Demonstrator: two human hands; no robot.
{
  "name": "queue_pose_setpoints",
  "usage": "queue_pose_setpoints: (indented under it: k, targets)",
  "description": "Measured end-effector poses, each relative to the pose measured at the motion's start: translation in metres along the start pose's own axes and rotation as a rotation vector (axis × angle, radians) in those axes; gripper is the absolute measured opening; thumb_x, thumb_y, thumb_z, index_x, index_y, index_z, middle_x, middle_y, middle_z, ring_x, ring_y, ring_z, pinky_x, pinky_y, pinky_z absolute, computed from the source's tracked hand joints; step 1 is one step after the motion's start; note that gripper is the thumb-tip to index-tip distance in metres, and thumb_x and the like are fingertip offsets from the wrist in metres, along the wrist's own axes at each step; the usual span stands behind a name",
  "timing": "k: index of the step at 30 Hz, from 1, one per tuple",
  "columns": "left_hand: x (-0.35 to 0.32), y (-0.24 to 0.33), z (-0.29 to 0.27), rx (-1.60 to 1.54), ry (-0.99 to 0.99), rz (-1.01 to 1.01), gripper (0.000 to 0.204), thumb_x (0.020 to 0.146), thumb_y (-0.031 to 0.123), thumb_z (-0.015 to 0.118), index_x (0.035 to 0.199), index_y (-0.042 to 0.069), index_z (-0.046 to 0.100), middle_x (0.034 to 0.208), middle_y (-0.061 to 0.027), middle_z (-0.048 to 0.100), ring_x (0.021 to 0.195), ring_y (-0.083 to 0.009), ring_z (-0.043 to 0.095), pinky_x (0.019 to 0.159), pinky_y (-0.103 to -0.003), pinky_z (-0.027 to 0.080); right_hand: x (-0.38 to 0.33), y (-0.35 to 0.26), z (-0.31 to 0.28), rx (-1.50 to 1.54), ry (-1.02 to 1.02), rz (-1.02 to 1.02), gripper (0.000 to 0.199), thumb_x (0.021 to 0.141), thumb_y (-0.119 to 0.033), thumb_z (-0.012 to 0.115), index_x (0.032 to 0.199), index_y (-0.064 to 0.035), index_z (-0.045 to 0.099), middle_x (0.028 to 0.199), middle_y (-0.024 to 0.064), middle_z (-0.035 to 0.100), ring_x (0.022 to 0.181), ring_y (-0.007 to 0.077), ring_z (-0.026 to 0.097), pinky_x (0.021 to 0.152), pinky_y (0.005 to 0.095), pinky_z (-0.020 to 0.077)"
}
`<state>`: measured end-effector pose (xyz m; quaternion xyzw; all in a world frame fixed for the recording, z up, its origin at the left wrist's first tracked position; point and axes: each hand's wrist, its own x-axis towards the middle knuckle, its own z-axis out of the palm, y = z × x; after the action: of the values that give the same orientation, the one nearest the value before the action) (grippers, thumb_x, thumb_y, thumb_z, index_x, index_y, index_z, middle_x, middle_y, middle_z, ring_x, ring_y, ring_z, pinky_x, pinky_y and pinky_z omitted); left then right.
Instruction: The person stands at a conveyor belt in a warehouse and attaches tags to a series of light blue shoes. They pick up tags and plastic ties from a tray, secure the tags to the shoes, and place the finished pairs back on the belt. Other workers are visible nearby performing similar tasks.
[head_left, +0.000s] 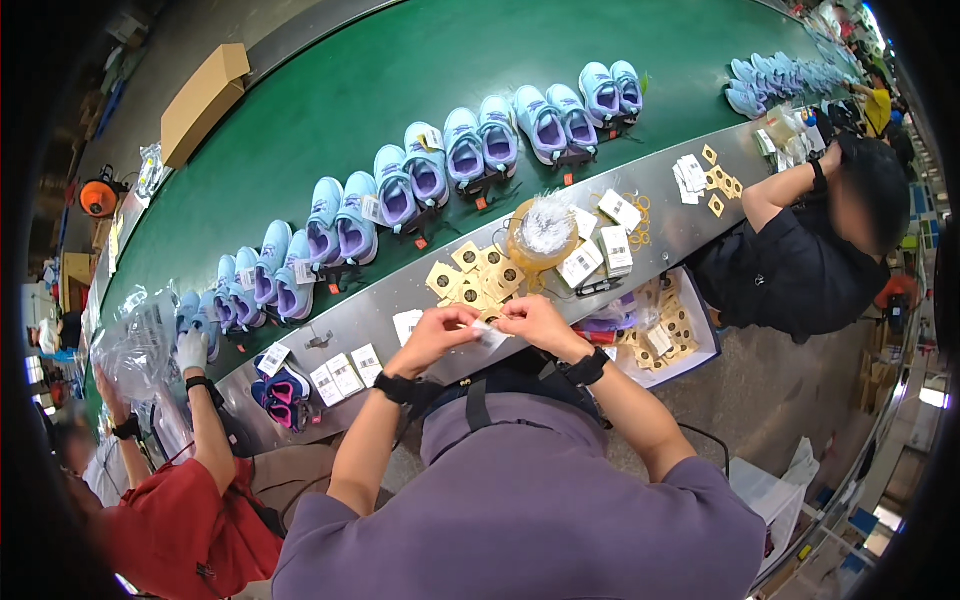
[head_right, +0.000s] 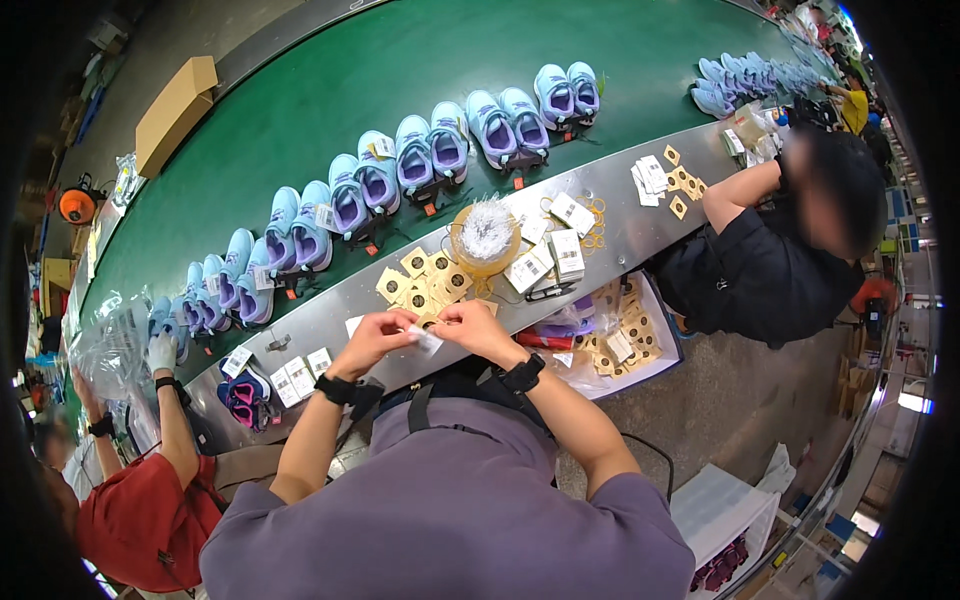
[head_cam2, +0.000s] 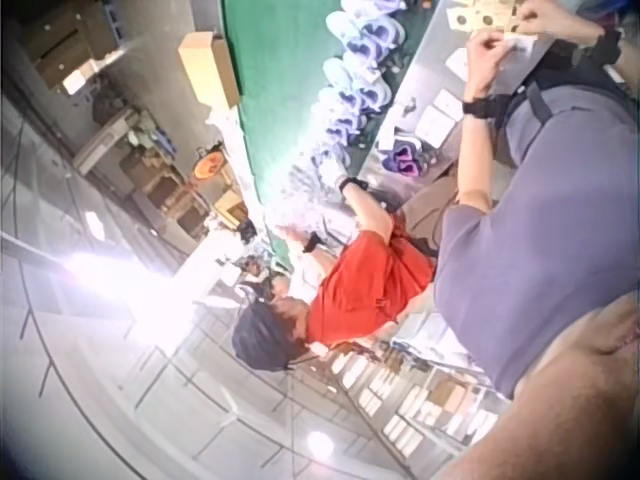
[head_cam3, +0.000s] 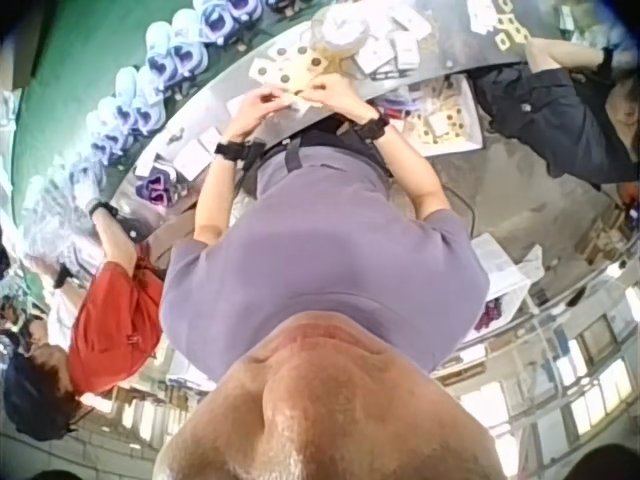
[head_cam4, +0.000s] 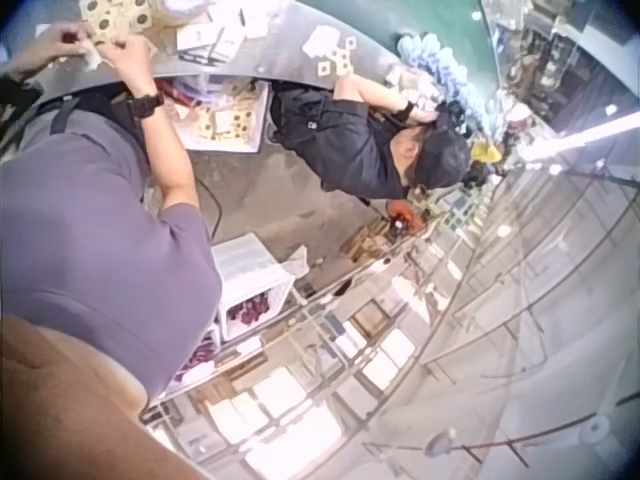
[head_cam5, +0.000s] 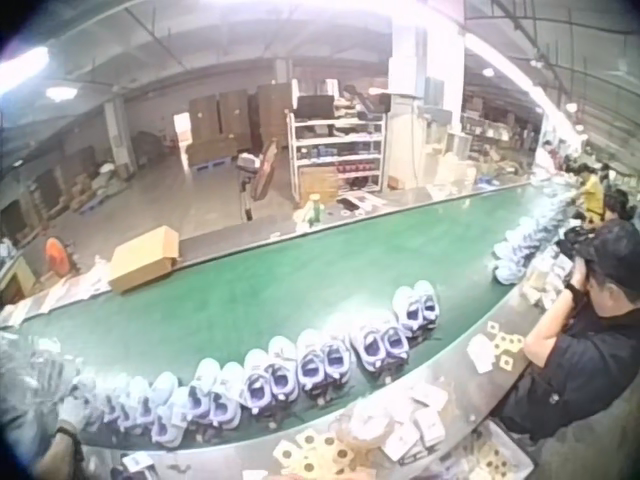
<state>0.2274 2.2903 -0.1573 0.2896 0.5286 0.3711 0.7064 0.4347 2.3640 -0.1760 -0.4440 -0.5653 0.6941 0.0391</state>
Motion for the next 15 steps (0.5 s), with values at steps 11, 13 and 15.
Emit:
queue_pose_setpoints:
  k: [11, 13, 15]
  targets:
    - [0.022, 0.003, 0.019, -0.173, 0.211, 0.051, 0.019, 0.078, 0.0, 0.067, 0.096, -0.001, 0.061, 0.086, -0.0057, 0.064, 0.074, -0.0112, 0.06, 0.07, -0.023, 0.049, 0.001, -0.011, -0.003, 0.437, 0.098, -0.175, 0.02, 0.093, -0.019, 0.049, 0.105, -0.0051, 0.057, 0.079, -0.0058, 0.052, 0.069, 0.0045, 0.044, 0.061, 0.0189, 0.037]
    - [0.021, 0.006, 0.019, -0.205, 0.242, 0.07, 0.021, 0.078, -0.002, 0.066, 0.098, -0.001, 0.059, 0.089, -0.0056, 0.064, 0.077, -0.0112, 0.06, 0.071, -0.023, 0.048, -0.007, -0.014, -0.012, 0.353, 0.104, -0.18, 0.023, 0.091, -0.013, 0.046, 0.11, -0.0044, 0.052, 0.079, -0.0051, 0.052, 0.069, 0.0057, 0.045, 0.061, 0.0202, 0.038]
    - [0.023, 0.003, 0.017, -0.119, 0.266, 0.072, 0.021, 0.078, -0.003, 0.064, 0.098, 0.0, 0.058, 0.091, -0.0048, 0.063, 0.08, -0.0112, 0.06, 0.073, -0.023, 0.047, -0.012, -0.014, -0.015, 0.202, 0.198, -0.25, 0.024, 0.089, -0.011, 0.045, 0.111, -0.0033, 0.051, 0.077, -0.0021, 0.055, 0.069, 0.0069, 0.048, 0.062, 0.0219, 0.0401]
